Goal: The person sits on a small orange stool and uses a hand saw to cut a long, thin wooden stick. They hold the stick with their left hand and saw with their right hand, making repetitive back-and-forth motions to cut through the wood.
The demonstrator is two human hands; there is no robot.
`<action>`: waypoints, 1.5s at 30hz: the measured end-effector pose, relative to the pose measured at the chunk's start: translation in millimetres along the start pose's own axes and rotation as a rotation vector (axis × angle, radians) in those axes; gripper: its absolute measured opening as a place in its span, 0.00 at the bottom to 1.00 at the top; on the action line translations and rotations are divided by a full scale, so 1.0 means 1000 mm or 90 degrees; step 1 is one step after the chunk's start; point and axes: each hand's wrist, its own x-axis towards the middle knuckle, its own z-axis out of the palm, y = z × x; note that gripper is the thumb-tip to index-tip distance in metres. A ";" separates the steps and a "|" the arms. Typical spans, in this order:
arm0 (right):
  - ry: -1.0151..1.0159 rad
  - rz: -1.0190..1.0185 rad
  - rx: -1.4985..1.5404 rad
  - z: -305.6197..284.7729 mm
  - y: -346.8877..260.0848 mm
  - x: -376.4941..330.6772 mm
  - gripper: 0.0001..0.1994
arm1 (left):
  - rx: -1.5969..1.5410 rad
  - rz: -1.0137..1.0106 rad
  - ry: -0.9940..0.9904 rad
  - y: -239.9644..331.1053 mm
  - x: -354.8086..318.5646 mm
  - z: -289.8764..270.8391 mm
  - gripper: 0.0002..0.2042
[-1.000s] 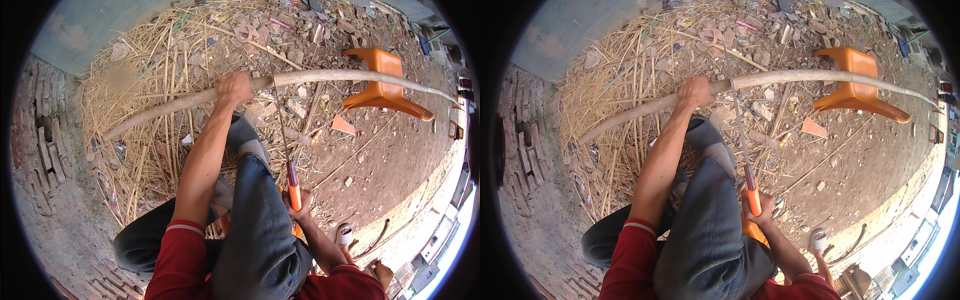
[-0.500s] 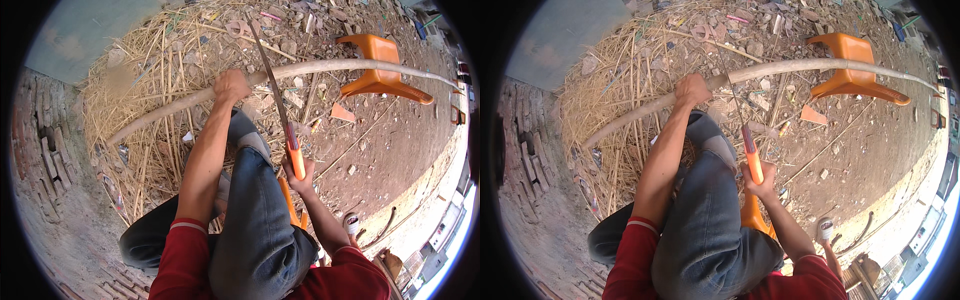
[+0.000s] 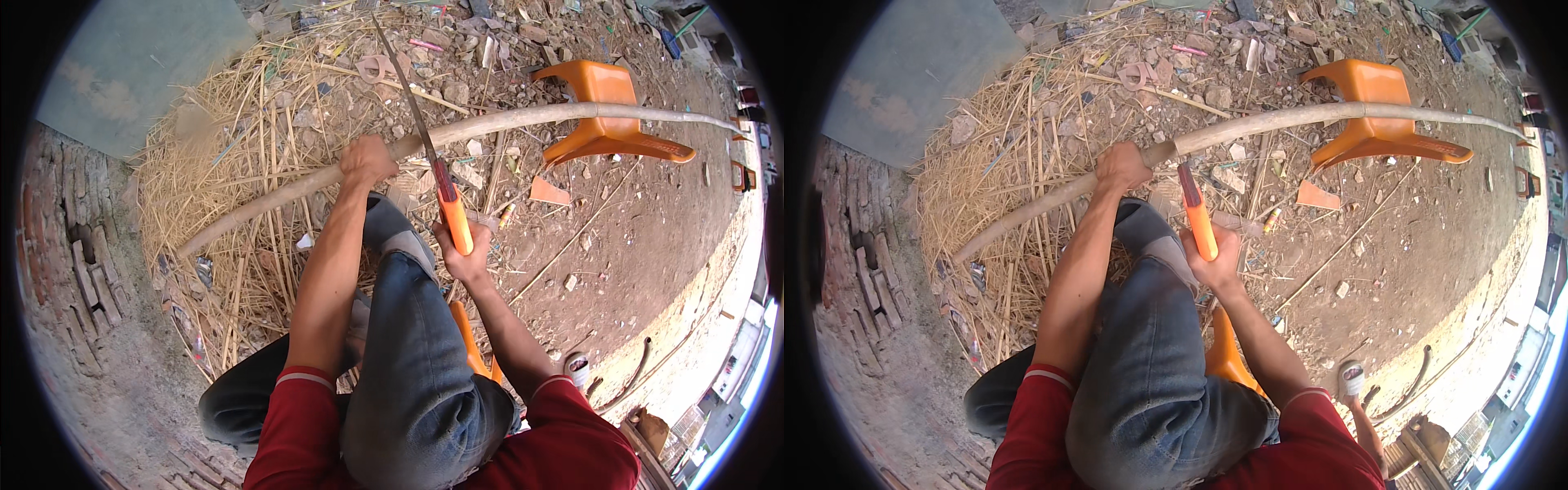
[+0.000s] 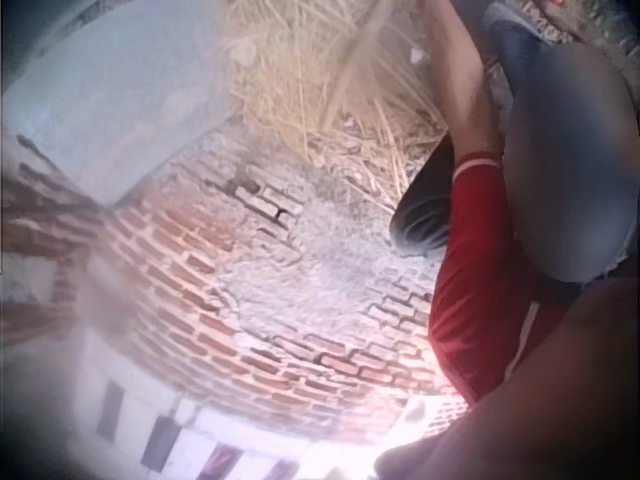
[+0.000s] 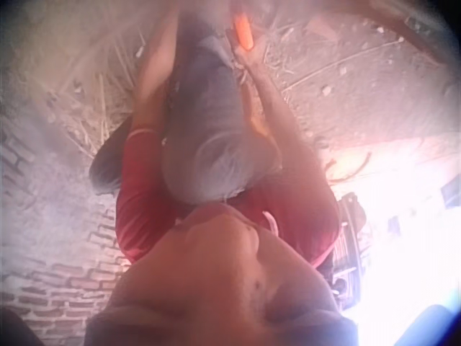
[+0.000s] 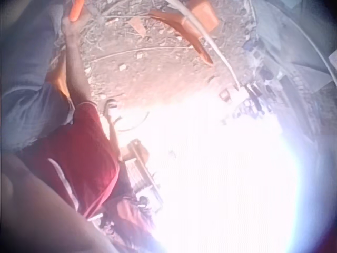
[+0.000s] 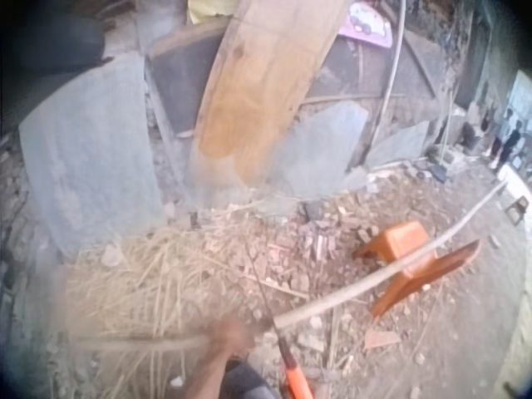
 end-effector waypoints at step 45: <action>-0.108 -0.067 -0.119 -0.073 0.022 -0.131 0.05 | -0.026 -0.024 0.023 0.002 0.025 -0.023 0.18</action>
